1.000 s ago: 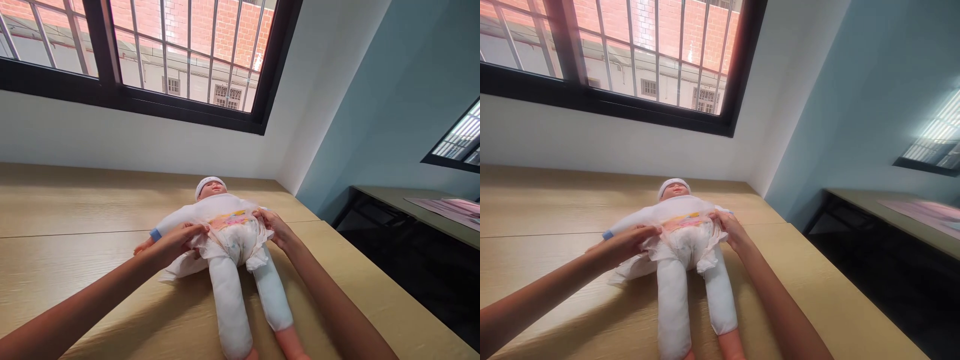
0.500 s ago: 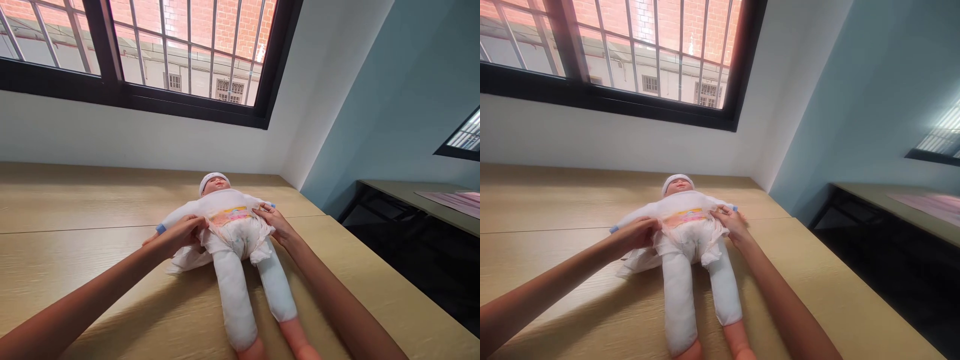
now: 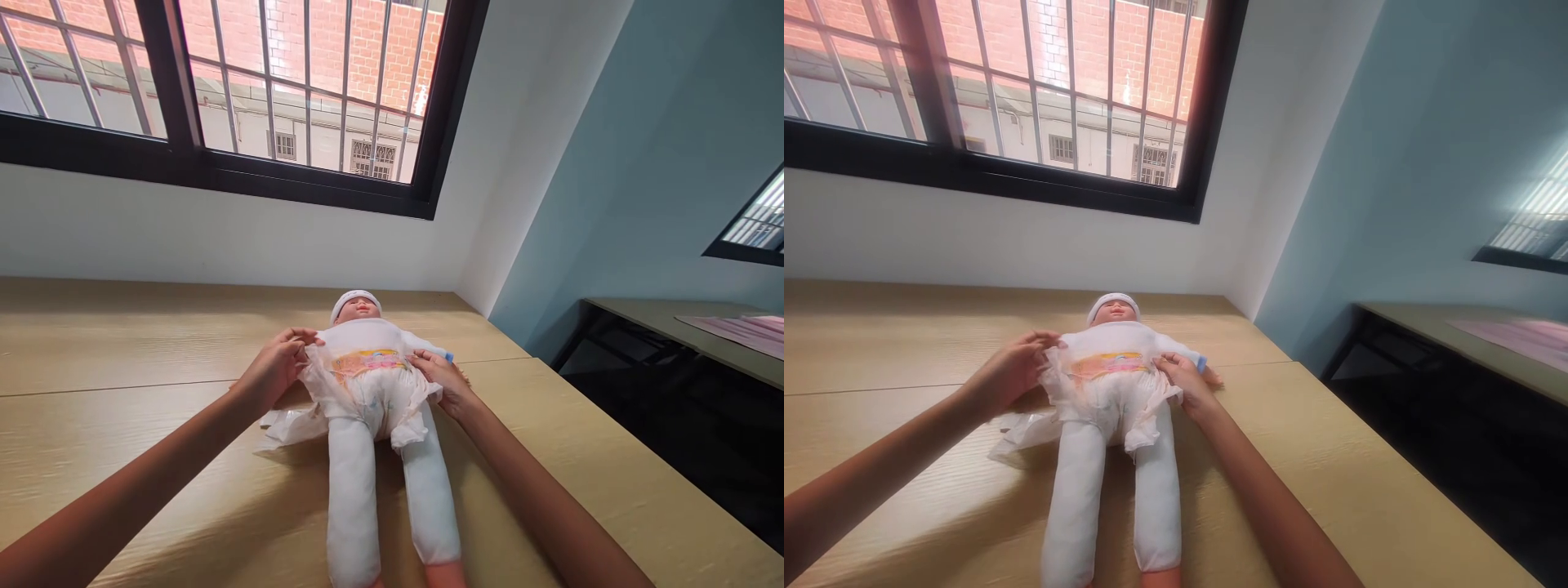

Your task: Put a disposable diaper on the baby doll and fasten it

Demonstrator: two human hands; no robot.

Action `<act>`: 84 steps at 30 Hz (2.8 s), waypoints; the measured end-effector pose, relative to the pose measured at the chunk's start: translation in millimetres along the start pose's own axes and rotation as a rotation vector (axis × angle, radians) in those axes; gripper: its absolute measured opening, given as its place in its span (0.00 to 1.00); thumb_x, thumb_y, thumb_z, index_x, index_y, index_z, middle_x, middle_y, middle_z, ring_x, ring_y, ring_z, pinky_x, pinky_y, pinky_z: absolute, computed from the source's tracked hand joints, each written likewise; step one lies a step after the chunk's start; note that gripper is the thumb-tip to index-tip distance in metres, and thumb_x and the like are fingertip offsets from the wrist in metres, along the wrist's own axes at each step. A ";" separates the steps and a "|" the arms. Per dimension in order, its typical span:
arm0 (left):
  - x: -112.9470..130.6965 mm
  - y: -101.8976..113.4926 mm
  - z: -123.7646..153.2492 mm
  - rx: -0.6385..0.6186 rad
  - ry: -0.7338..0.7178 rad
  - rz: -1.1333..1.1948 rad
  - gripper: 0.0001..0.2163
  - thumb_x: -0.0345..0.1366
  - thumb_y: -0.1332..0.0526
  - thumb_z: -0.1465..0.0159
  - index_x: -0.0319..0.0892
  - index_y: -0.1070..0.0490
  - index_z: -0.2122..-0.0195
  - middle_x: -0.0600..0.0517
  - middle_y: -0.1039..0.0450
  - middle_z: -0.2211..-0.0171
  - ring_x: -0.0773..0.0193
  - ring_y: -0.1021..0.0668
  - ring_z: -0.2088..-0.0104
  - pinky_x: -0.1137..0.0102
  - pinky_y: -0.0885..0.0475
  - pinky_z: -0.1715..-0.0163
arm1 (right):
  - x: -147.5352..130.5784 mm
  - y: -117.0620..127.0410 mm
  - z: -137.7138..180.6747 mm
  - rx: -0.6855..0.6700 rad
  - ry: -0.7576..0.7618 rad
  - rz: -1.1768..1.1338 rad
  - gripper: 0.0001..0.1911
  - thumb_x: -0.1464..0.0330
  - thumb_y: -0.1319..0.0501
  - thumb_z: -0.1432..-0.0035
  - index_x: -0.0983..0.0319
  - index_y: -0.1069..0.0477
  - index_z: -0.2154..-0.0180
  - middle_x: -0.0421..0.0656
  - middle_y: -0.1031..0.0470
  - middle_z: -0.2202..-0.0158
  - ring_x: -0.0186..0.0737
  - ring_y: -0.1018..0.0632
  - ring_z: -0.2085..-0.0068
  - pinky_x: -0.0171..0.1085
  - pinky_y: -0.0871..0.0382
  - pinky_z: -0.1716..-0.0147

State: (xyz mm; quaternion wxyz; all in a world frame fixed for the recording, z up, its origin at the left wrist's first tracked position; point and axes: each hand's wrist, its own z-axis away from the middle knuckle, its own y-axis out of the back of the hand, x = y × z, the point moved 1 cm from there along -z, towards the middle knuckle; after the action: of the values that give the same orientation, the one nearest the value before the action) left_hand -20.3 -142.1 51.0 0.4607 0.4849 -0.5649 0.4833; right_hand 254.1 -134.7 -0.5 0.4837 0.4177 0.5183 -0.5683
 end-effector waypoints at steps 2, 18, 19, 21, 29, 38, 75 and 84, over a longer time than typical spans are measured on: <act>12.6 -0.6 8.5 0.067 -0.171 -0.129 0.13 0.29 0.43 0.51 0.42 0.32 0.63 0.51 0.28 0.62 0.60 0.26 0.60 0.63 0.29 0.56 | -0.4 -0.1 0.6 0.003 -0.003 0.006 0.15 0.64 0.28 0.55 0.62 0.26 0.65 0.41 0.22 0.69 0.36 0.23 0.68 0.33 0.28 0.69; -9.8 -39.1 49.9 -0.581 -0.877 -1.257 0.22 0.42 0.49 0.30 0.55 0.46 0.35 0.51 0.47 0.33 0.51 0.44 0.33 0.42 0.48 0.37 | -33.1 -10.2 24.2 -0.008 0.000 0.329 0.22 0.64 0.32 0.48 0.63 0.33 0.54 0.47 0.25 0.61 0.42 0.23 0.65 0.35 0.29 0.70; -9.5 -38.9 50.1 -0.587 -0.881 -1.263 0.21 0.41 0.49 0.30 0.56 0.45 0.36 0.51 0.48 0.33 0.50 0.44 0.33 0.41 0.48 0.37 | -39.2 -7.3 25.5 0.032 0.037 0.371 0.23 0.64 0.32 0.48 0.62 0.34 0.52 0.48 0.26 0.58 0.42 0.23 0.62 0.36 0.29 0.68; -9.5 -38.8 50.6 -0.598 -0.881 -1.266 0.21 0.42 0.49 0.30 0.57 0.45 0.36 0.52 0.49 0.32 0.49 0.44 0.33 0.41 0.49 0.37 | -49.3 -7.1 31.1 0.131 0.148 0.470 0.25 0.61 0.33 0.47 0.59 0.36 0.50 0.47 0.29 0.53 0.41 0.25 0.57 0.36 0.30 0.63; -10.4 -40.5 51.6 -0.580 -0.856 -1.242 0.21 0.42 0.50 0.30 0.57 0.44 0.36 0.48 0.52 0.31 0.49 0.46 0.32 0.41 0.50 0.37 | -47.9 -47.7 58.8 0.020 0.372 0.845 0.16 0.56 0.38 0.45 0.59 0.32 0.59 0.43 0.28 0.61 0.41 0.26 0.62 0.38 0.31 0.65; -10.1 -40.2 51.1 -0.611 -0.842 -1.282 0.21 0.41 0.52 0.29 0.55 0.46 0.35 0.47 0.51 0.32 0.51 0.48 0.32 0.42 0.51 0.36 | -47.3 -6.5 31.4 0.153 0.394 0.921 0.09 0.69 0.37 0.49 0.59 0.28 0.62 0.39 0.26 0.72 0.38 0.27 0.70 0.35 0.35 0.69; -16.4 -39.3 51.1 -0.575 -0.886 -1.242 0.22 0.41 0.51 0.30 0.56 0.47 0.34 0.49 0.50 0.32 0.49 0.45 0.33 0.42 0.52 0.36 | 50.7 0.8 91.1 -0.009 0.512 1.156 0.09 0.74 0.45 0.41 0.64 0.31 0.59 0.53 0.29 0.56 0.51 0.29 0.54 0.49 0.34 0.51; -14.6 -41.6 53.2 -0.598 -0.819 -1.270 0.22 0.42 0.52 0.29 0.55 0.47 0.34 0.49 0.52 0.31 0.51 0.48 0.32 0.43 0.54 0.35 | 41.2 -0.4 93.7 -0.039 0.515 1.011 0.13 0.75 0.42 0.44 0.61 0.30 0.56 0.50 0.30 0.55 0.49 0.29 0.53 0.46 0.33 0.52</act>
State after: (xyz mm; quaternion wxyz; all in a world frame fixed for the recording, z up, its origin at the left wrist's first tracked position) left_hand 19.8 -196.0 34.9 0.5138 0.7078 -0.4109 -0.2573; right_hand 248.6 -232.5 -30.0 0.5613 0.7299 0.3655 -0.1360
